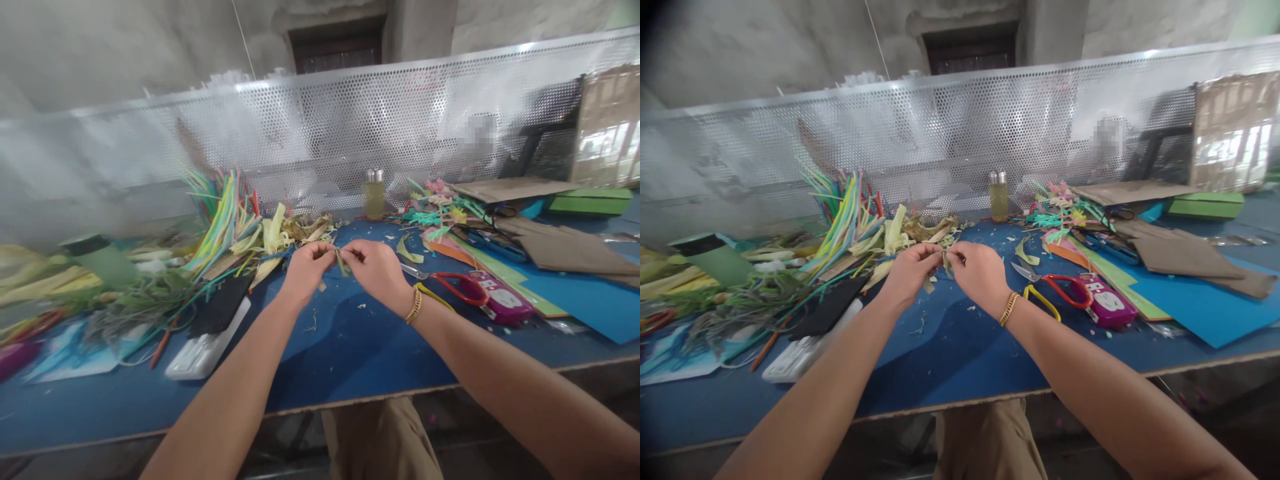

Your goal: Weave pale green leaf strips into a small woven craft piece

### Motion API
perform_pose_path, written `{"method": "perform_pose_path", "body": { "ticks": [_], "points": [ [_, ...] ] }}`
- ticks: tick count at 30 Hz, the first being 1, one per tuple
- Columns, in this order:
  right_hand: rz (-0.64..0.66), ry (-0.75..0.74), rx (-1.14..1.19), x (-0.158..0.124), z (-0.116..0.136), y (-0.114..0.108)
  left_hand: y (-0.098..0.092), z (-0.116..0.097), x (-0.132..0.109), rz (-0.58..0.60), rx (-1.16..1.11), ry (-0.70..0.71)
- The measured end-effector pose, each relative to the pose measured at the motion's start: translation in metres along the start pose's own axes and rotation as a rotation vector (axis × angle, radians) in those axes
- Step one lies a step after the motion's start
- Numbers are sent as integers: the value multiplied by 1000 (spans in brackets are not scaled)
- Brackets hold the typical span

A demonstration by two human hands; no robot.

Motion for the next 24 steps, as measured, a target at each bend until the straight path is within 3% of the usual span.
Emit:
{"method": "perform_pose_path", "body": {
  "ticks": [4, 11, 24],
  "points": [
    [33, 157, 275, 4, -14, 10, 0, -2, -2, -7, 95, 71],
    [36, 182, 411, 3, -17, 13, -1, -1, -2, -31, 126, 96],
    [-51, 77, -6, 3, -5, -3, 2, 1, -3, 67, -22, 81]
  ]
}}
Point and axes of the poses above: each hand's wrist, its own x-axis towards the middle knuckle, its own y-axis out of the palm, z = x × y, the point moved 2 cm from there along x, towards the middle knuckle, and after that the axes turned 6 degrees about -z, right-handed, at the moved point
